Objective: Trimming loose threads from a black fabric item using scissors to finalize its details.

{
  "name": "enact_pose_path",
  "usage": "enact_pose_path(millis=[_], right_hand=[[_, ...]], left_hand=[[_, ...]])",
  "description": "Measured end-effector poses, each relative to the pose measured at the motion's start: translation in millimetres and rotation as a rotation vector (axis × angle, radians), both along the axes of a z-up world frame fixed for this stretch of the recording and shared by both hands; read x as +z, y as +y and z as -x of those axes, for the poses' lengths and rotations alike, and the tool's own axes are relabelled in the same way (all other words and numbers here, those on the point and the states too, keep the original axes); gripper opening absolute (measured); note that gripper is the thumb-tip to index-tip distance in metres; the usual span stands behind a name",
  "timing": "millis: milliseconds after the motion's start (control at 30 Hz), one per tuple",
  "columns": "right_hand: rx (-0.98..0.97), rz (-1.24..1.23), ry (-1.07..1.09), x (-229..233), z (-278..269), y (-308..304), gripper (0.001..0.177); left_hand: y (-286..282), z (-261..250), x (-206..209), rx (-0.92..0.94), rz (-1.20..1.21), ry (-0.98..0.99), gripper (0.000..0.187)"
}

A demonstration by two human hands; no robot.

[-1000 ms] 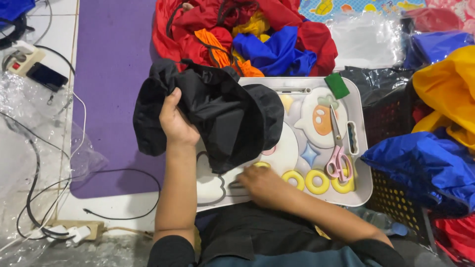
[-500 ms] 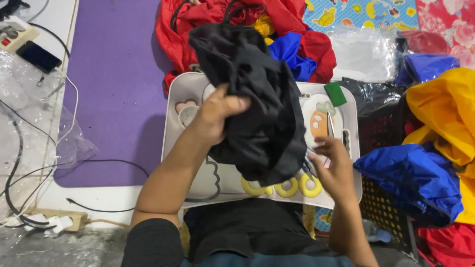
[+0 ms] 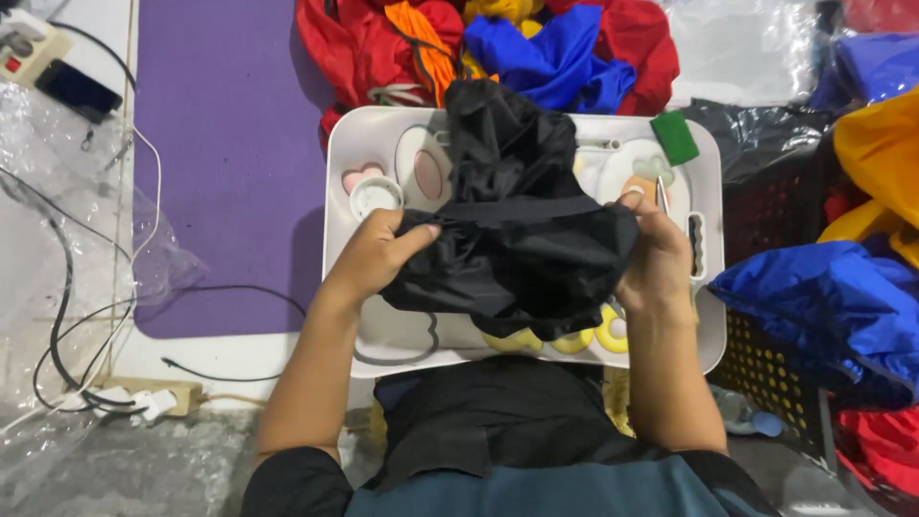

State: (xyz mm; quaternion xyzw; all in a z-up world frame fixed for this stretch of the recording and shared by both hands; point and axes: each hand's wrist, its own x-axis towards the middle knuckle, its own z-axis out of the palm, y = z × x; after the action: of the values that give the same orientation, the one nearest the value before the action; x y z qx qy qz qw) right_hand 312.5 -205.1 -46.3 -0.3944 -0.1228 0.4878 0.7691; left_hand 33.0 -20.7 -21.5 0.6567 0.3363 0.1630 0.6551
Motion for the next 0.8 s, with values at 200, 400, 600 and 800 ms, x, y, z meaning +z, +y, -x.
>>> enact_pose_path(millis=[200, 400, 600, 800], right_hand=[[0.207, 0.497, -1.265, 4, 18, -20, 0.060], [0.082, 0.434, -1.621, 8, 31, 6, 0.009], [-0.034, 0.054, -0.381, -13, 14, -9, 0.014], [0.116, 0.211, -1.027, 9, 14, -12, 0.056]], left_hand=[[-12, 1, 28, 0.006, -0.623, 0.224, 0.078], [-12, -54, -8, -0.090, -1.126, 0.229, 0.068], [2, -63, -51, 0.099, -0.933, 0.106, 0.039], [-25, -43, -50, -0.003, 0.470, -0.360, 0.040]])
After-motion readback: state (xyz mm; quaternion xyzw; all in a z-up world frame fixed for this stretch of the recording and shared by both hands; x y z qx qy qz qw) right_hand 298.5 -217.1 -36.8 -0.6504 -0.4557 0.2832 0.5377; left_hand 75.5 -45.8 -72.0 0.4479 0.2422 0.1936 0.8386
